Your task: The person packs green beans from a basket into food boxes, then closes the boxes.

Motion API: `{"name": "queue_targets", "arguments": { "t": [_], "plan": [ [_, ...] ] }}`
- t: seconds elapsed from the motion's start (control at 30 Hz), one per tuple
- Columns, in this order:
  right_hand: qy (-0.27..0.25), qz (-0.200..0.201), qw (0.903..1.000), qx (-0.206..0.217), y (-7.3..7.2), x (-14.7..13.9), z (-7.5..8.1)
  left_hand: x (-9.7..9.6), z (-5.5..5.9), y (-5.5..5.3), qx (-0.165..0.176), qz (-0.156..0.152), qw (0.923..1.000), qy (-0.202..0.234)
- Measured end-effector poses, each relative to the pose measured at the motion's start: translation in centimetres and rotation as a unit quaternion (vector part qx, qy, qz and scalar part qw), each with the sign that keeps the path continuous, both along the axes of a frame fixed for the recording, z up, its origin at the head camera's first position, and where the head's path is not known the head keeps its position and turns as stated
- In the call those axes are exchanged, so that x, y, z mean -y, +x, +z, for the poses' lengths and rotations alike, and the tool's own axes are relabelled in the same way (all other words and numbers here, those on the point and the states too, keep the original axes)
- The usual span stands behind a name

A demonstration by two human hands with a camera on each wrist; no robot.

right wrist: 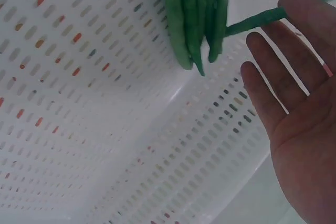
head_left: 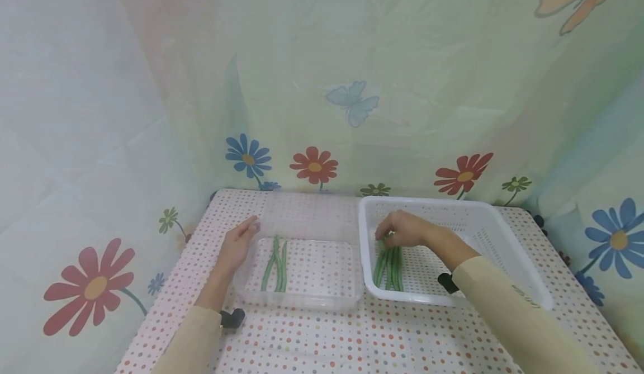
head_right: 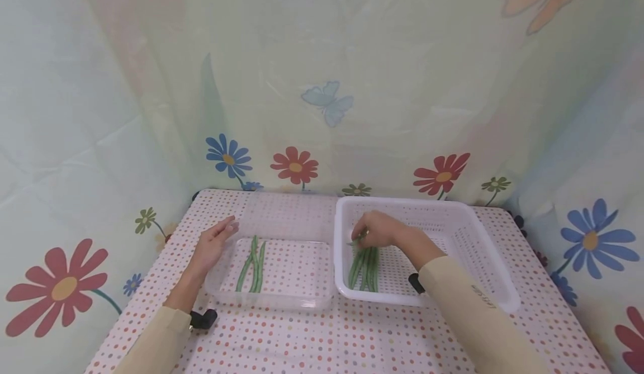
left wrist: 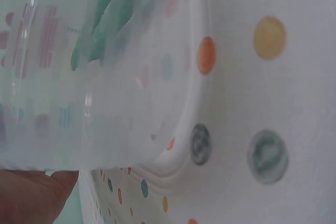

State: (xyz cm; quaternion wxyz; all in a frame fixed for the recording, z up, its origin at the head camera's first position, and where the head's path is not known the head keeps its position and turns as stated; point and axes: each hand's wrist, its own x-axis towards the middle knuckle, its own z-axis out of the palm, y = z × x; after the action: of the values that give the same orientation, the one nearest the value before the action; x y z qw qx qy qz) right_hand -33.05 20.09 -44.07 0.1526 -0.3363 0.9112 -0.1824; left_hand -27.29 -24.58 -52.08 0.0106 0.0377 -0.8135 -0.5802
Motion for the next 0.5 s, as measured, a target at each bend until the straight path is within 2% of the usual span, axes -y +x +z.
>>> {"name": "queue_targets", "arguments": {
  "t": [0.13, 0.33, 0.5],
  "plan": [
    [-0.036, 0.009, 0.9991, -0.019, -0.2, 0.1, 0.7, 0.1, 0.0, 0.0, 0.000, 0.001, 1.0000, 0.001],
    [-0.111, -0.016, 0.9926, -0.046, 0.0, 0.7, 1.7, 0.1, -0.1, 0.0, 0.001, -0.002, 1.0000, 0.005],
    [-0.144, -0.035, 0.9819, -0.118, 0.3, 1.4, 2.5, 0.0, 0.1, 0.0, 0.002, -0.004, 1.0000, 0.003]
  ]
}}
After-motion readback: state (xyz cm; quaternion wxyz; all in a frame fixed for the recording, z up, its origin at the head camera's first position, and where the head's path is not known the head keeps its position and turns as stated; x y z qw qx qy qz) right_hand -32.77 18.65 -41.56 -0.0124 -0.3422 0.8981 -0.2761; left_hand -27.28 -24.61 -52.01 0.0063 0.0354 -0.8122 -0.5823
